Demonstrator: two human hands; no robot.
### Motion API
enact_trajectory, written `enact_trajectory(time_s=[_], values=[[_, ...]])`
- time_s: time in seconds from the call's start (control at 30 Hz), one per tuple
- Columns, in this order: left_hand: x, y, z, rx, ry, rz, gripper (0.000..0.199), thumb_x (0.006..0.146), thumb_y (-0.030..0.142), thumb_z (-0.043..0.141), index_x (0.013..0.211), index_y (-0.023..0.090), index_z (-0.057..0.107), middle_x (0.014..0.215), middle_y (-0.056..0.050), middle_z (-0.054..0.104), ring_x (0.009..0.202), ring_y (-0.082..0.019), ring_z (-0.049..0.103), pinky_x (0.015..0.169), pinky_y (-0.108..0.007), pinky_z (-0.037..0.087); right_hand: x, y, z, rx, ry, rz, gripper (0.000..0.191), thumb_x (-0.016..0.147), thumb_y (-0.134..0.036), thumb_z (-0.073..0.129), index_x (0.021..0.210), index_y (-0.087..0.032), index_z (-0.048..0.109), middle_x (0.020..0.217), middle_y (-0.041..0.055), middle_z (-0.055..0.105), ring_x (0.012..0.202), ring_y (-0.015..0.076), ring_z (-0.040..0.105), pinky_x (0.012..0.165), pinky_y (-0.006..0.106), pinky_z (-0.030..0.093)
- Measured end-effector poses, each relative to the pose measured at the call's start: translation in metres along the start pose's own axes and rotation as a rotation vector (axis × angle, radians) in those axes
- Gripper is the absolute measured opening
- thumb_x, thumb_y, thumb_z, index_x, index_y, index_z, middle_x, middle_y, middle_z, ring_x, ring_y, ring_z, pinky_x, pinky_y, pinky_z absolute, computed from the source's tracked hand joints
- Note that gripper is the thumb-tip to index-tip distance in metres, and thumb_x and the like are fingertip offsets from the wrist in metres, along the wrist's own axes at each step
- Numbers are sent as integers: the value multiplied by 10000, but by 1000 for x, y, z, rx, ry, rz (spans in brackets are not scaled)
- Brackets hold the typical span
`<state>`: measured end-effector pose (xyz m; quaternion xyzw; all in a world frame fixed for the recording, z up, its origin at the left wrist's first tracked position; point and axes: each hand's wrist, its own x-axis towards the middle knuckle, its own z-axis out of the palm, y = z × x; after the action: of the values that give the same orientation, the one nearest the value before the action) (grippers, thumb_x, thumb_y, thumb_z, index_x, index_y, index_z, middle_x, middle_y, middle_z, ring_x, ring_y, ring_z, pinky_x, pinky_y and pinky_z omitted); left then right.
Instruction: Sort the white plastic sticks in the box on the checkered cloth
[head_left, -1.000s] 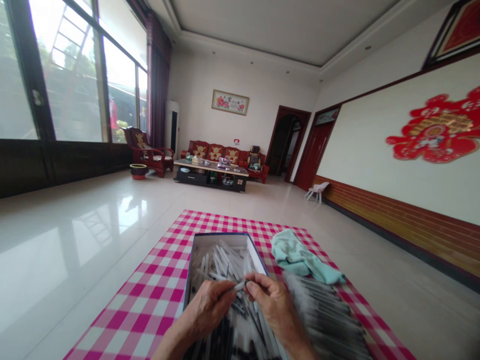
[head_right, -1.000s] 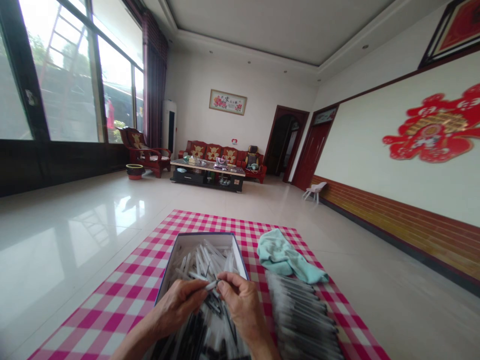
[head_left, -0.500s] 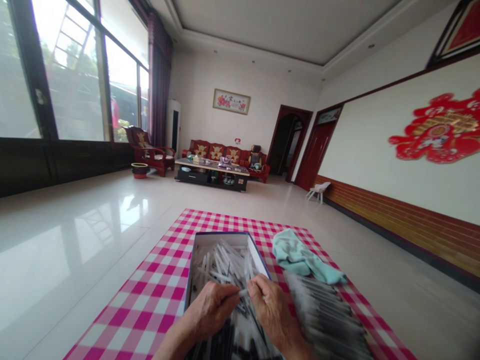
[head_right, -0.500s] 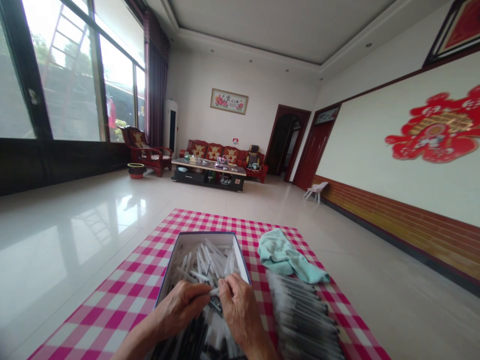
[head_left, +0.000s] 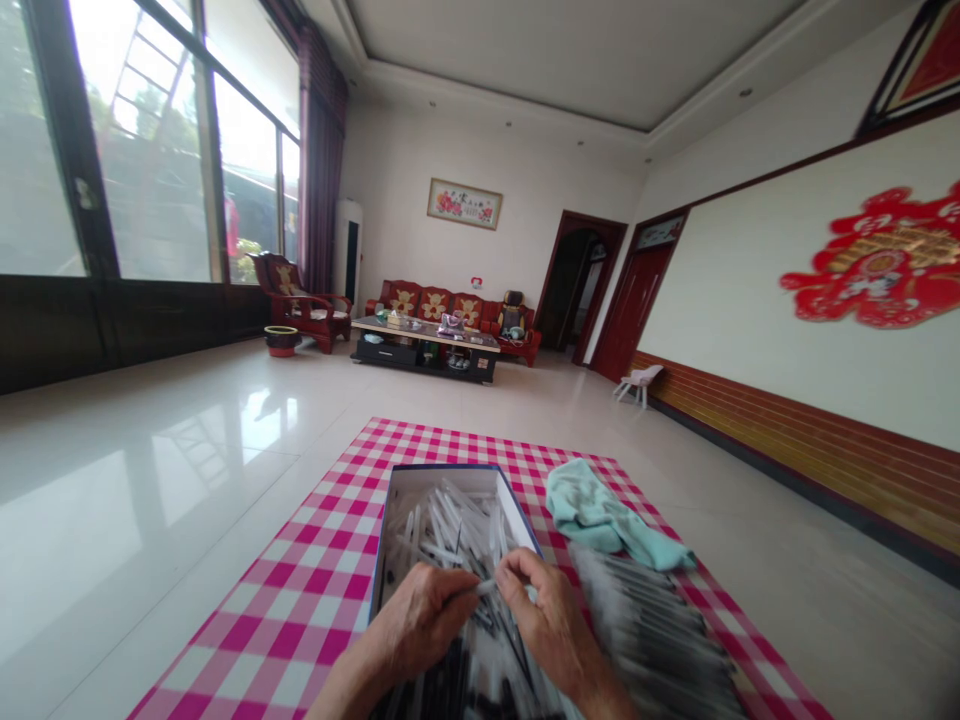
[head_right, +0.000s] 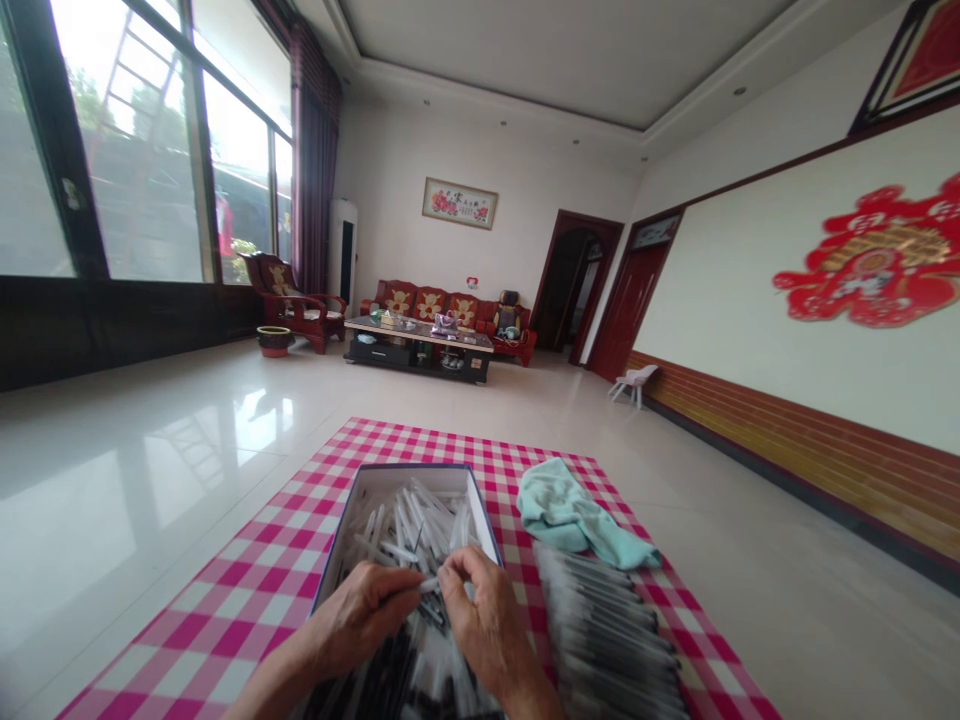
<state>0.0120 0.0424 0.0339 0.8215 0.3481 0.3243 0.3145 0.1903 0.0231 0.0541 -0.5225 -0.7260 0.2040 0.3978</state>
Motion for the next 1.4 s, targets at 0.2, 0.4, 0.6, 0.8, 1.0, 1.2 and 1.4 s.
enact_trajectory(time_s=[0.2,0.4,0.6,0.8,1.0,1.2,1.4], values=[[0,0,1,-7,-17,6,276,870,202,406,599,186,357,521,76,319,504,-67,296,485,-205,219,1,15,13,-157,65,22,417,898,-448,396,583,-189,480,532,-18,513,518,123,446,504,237,306],[-1,1,1,-6,-22,15,283,863,205,409,589,187,342,517,75,306,498,-69,287,485,-208,220,0,8,12,-118,69,92,495,932,-457,301,562,-191,494,508,6,529,504,139,469,500,258,306],[-1,2,0,-13,-6,15,276,861,203,412,592,188,349,518,76,312,497,-69,294,488,-208,222,0,-1,-5,-58,-26,33,308,910,-387,392,694,-209,520,637,-2,564,627,165,523,563,251,375],[0,1,0,-2,-6,25,287,858,196,415,586,186,324,528,78,271,509,-69,273,488,-210,211,-1,5,5,-145,-2,-30,308,922,-327,364,674,-211,504,662,14,584,624,160,536,591,255,386],[0,1,0,-8,-19,31,288,865,195,412,590,187,327,519,77,292,496,-66,272,486,-208,214,0,13,18,-159,68,61,464,936,-432,303,573,-202,477,537,15,552,516,148,486,518,263,333],[0,1,0,-20,-11,25,282,869,215,414,595,186,353,521,73,313,497,-67,295,482,-202,218,-3,2,-2,-121,10,13,343,921,-369,368,661,-200,515,612,-1,572,595,146,516,563,244,368],[0,1,0,-24,-3,35,290,855,223,421,578,185,344,528,75,273,507,-70,275,486,-208,212,-2,-1,-2,-164,-35,-33,296,903,-304,394,652,-200,511,647,-2,577,626,141,529,581,239,376]])
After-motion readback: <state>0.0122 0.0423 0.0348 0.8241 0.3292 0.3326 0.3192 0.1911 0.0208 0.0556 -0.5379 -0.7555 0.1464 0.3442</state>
